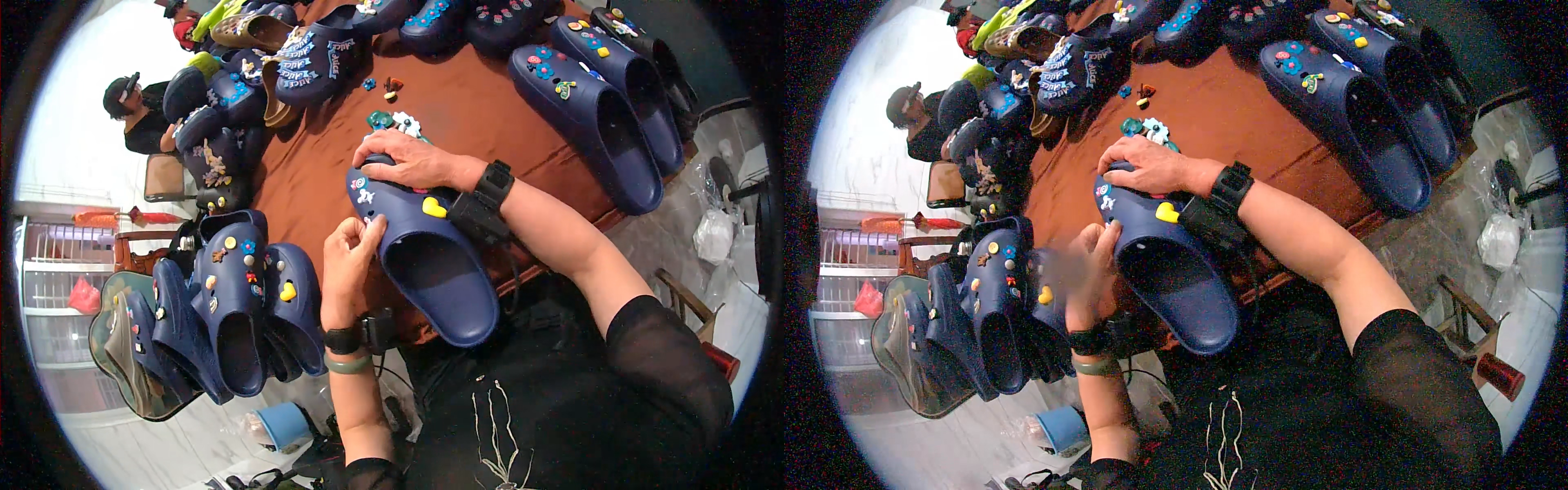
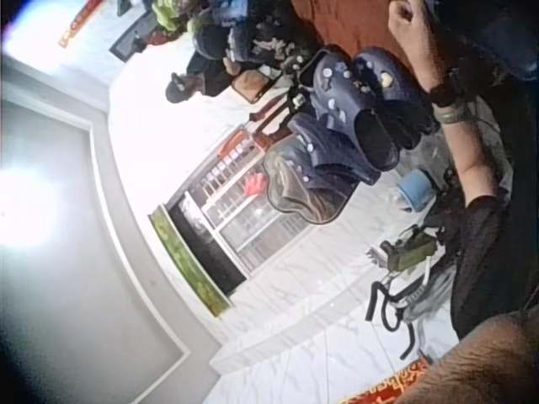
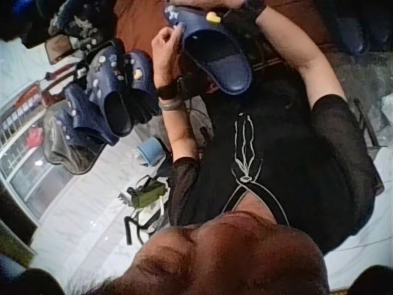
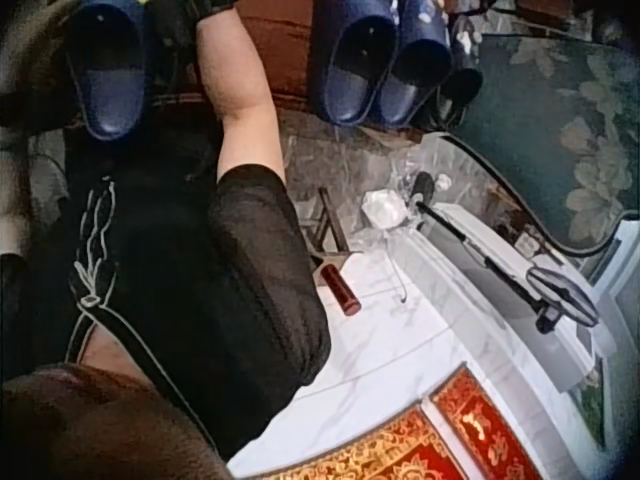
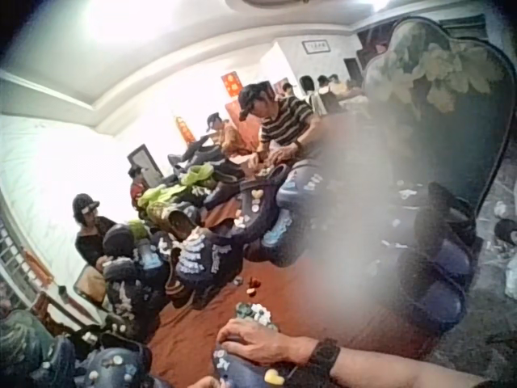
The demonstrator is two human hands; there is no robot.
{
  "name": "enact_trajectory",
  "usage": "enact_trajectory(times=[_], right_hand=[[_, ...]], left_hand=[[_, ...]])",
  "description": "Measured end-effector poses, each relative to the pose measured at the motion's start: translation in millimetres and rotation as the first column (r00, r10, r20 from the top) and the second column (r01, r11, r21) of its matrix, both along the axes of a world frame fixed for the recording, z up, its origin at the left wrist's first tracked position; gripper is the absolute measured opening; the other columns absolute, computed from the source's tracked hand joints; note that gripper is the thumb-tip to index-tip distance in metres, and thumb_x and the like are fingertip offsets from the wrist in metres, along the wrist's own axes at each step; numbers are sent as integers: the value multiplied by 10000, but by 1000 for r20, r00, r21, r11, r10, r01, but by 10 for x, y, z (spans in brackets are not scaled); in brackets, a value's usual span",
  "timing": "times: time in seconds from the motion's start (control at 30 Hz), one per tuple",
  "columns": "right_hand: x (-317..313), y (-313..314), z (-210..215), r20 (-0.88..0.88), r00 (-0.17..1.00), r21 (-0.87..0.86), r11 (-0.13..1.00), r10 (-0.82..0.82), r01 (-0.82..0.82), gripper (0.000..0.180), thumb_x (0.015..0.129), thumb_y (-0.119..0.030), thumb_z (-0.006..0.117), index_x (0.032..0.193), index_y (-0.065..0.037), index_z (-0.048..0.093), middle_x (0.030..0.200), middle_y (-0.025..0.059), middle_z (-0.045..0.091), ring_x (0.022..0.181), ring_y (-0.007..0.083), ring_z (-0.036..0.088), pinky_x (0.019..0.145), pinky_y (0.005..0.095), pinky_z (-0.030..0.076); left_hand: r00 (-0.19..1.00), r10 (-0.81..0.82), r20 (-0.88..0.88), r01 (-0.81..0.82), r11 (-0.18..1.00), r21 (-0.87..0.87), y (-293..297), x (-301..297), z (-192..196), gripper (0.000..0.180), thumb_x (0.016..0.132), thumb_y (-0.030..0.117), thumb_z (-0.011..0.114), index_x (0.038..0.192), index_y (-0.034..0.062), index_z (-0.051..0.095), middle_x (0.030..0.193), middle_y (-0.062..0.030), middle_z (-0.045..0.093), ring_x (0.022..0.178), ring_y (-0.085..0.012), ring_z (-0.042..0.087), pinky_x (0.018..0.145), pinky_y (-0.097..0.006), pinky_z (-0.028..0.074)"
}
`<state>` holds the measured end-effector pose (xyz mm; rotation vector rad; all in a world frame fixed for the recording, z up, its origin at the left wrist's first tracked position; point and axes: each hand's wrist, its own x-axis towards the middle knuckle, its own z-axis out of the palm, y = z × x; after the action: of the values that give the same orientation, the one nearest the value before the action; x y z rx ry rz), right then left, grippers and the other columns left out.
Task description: Apply decorative charms and stickers to blue clog-style shoes.
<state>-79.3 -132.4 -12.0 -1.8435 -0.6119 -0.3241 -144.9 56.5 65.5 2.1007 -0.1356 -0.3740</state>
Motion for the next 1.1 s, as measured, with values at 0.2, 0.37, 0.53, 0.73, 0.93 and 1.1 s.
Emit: enact_trajectory(times=[0.2,0.37,0.53,0.73,0.93,1.1], right_hand=[[23,36,17,9,1000,3,1000,1,-1,240,909,-236,570,1053,-48,606,1048,101,587,1057,244,526,948,351,392],[121,-128,-87,-234,968,217,976,87,-35,319,986,-271,440,1046,-11,615,1036,75,618,996,159,557,904,295,428],[28,-268,203,-308,911,107,961,274,-253,437,954,-349,488,1195,8,562,1111,107,603,1101,202,535,978,311,395],[-9,-447,194,-328,916,-214,926,231,-310,703,837,-403,634,1360,6,401,1343,211,456,1254,317,428,1052,369,331],[-71,-388,171,16,989,-387,913,144,-127,494,953,-245,464,1388,-29,378,1406,205,401,1298,372,373,1098,428,267],[-115,-298,311,11,995,-450,889,99,-84,456,916,-179,494,1323,14,417,1287,235,488,1174,406,458,1001,448,378]], left_hand=[[966,-251,66,207,899,386,41,68,167,289,964,253,477,804,21,545,628,-31,493,626,-109,509,544,-258,377],[997,-70,-24,66,991,-118,79,3,-90,334,993,309,420,803,70,555,699,4,536,621,-94,467,569,-237,364],[993,96,-73,-116,921,-372,307,305,-546,385,996,412,387,875,78,537,705,13,520,619,-82,502,565,-217,404],[995,91,-50,-100,967,-234,-259,454,-350,557,923,519,488,1301,118,409,1082,-74,534,844,-139,543,645,-232,463],[972,-161,169,168,986,-24,-125,803,-496,611,817,430,663,1262,66,457,1160,-158,514,1030,-258,538,868,-357,474],[971,-154,183,135,984,115,-52,782,-441,603,778,460,671,1254,139,485,1179,-204,518,1092,-357,542,940,-405,435]])
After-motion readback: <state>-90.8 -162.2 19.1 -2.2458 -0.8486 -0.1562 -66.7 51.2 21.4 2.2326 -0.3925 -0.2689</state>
